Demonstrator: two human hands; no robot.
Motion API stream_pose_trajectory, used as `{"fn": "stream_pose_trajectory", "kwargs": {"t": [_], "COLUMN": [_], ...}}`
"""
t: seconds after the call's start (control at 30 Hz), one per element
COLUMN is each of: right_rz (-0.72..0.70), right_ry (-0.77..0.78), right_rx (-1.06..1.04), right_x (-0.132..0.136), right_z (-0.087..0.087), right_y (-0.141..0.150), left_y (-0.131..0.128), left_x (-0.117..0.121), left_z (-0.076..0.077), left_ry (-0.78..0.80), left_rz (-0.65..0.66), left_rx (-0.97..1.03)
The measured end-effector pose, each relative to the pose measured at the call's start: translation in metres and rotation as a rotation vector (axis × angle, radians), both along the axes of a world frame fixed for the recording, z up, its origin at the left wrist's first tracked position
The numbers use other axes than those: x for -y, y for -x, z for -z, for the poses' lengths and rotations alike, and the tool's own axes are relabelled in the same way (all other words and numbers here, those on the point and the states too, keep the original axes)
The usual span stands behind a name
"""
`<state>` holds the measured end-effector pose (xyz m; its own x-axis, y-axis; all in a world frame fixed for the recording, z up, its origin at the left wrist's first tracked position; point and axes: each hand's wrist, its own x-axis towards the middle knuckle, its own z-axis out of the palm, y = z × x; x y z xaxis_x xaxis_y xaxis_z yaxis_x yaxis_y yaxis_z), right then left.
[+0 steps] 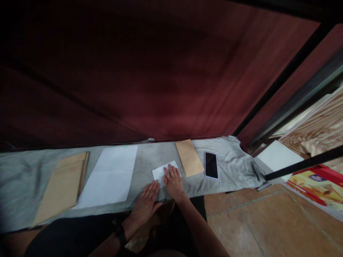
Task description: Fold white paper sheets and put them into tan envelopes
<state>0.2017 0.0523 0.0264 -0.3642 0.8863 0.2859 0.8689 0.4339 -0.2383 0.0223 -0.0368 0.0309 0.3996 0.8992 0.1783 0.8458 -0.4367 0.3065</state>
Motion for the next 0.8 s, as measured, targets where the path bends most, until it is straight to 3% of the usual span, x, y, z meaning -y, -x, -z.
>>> {"fn": "stream_pose_trajectory", "kwargs": {"t": [0.13, 0.3, 0.5, 0.8], "right_rz": [0.028, 0.059, 0.085, 0.074], "right_ry": [-0.024, -0.041, -0.049, -0.057], "right_rx": [-0.004, -0.009, -0.019, -0.095], "right_x": [-0.003, 0.001, 0.024, 0.031], "right_z": [0.005, 0.009, 0.013, 0.011], "right_y": [-0.004, -0.006, -0.016, -0.021], "left_y": [-0.001, -0.011, -0.013, -0.012], "left_x": [-0.014, -0.056, -0.079, -0.12], "left_z": [-0.009, -0.016, -0.014, -0.039], "left_ry": [0.063, 0.082, 0.118, 0.316], "left_rz": [-0.048, -0.143, -0.245, -0.407], "left_rx": [0.085, 0.21, 0.149, 0.135]}}
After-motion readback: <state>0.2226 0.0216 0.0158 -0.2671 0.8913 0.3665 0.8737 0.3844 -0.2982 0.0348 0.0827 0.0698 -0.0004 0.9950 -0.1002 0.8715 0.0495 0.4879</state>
